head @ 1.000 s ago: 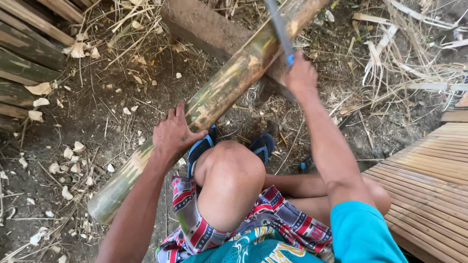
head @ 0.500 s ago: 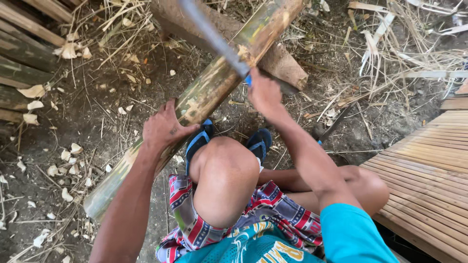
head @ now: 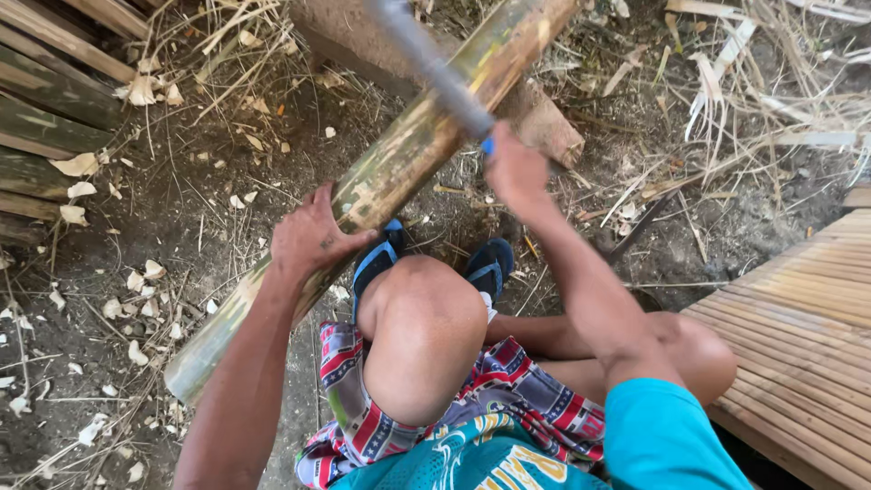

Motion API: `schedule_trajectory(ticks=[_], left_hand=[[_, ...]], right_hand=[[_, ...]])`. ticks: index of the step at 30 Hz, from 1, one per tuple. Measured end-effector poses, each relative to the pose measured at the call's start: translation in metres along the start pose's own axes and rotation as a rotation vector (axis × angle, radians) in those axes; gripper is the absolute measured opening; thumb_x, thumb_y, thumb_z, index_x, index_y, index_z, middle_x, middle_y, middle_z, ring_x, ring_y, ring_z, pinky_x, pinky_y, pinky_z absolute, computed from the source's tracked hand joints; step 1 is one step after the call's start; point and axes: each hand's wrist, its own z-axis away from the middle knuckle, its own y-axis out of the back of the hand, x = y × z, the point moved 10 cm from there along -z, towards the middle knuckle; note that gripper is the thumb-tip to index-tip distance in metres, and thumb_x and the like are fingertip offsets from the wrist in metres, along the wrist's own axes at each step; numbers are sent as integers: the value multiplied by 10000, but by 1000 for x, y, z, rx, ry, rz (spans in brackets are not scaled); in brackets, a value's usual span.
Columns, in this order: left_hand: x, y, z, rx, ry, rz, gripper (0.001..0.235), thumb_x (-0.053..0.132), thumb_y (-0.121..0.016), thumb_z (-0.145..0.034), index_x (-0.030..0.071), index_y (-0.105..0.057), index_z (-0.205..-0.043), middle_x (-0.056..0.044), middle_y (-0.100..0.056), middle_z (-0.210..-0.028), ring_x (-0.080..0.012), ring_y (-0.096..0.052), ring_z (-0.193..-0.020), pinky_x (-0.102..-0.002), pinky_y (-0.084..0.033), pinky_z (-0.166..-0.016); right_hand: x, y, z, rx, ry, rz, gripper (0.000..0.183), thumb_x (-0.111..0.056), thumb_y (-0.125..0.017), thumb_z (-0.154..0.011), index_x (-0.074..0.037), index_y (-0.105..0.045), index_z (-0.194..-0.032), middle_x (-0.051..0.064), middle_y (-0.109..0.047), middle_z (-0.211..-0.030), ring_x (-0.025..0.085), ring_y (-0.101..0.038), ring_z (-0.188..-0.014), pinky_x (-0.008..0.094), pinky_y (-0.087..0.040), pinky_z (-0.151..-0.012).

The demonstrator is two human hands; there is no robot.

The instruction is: The person sits on the ground and uses a machete to shave the outer layer off a bamboo pole. They repeatedly strike the bamboo to remove the green skin, gradually exposing the lighter wood underneath.

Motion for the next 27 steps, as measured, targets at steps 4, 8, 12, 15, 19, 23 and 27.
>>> schedule_trajectory(ticks=[4, 8, 12, 15, 19, 23, 27], left_hand=[[-1, 4, -1, 52, -46, 20, 1207, 792, -733, -628, 121, -339, -1551, -245, -633, -1290, -444, -684, -1073, -529, -560, -922], [-3, 2, -2, 84, -50, 9, 1217, 795, -745, -640, 82, -339, -1538, -266, -639, -1270, -439, -689, -1080, -523, -557, -928], [2, 7, -1, 100, -59, 21, 1174, 761, -750, -640, 89, -369, -1524, -263, -632, -1292, -449, -683, -1092, -531, -557, -932], [-3, -1, -3, 79, -49, 21, 1175, 754, -754, -637, 94, -366, -1528, -263, -620, -1305, -446, -674, -1111, -536, -546, -949], [-18, -7, -16, 67, -153, 200, 1247, 738, -809, -586, 35, -355, -1511, -280, -576, -1369, -415, -633, -1189, -492, -500, -1027], [-30, -26, -41, -179, -124, 295, 1380, 697, -848, -473, 67, -281, -1563, -250, -552, -1408, -365, -585, -1264, -444, -442, -1097], [-27, -11, -28, -111, -113, 213, 1331, 735, -819, -543, 43, -302, -1555, -261, -592, -1369, -384, -634, -1218, -463, -489, -1077]], right_hand=[[-58, -38, 33, -47, 414, 166, 142, -91, -560, -981, -79, -499, -1109, 206, -678, -926, 403, -700, -811, 540, -576, -670], [1, -2, -21, 133, 56, -107, 245, -48, -580, -920, -41, -492, -1150, 209, -660, -895, 365, -702, -766, 466, -594, -610], [-5, -30, -15, 5, 115, -13, 208, 29, -518, -983, -30, -492, -1181, 188, -665, -886, 341, -716, -717, 469, -588, -581], [-6, -35, -9, 146, 225, 55, 216, -17, -589, -936, -51, -506, -1133, 192, -687, -896, 382, -711, -740, 537, -564, -624], [61, 6, -26, 269, -147, -192, 436, -98, -631, -888, -105, -486, -1299, 214, -702, -882, 427, -705, -799, 564, -567, -697], [50, 26, -11, 255, -2, -10, 396, -131, -677, -886, -82, -500, -1236, 228, -710, -879, 463, -698, -793, 582, -552, -710], [28, -10, 1, -45, -155, -107, 210, -96, -516, -1018, -25, -451, -1204, 216, -697, -873, 406, -745, -719, 526, -619, -597]])
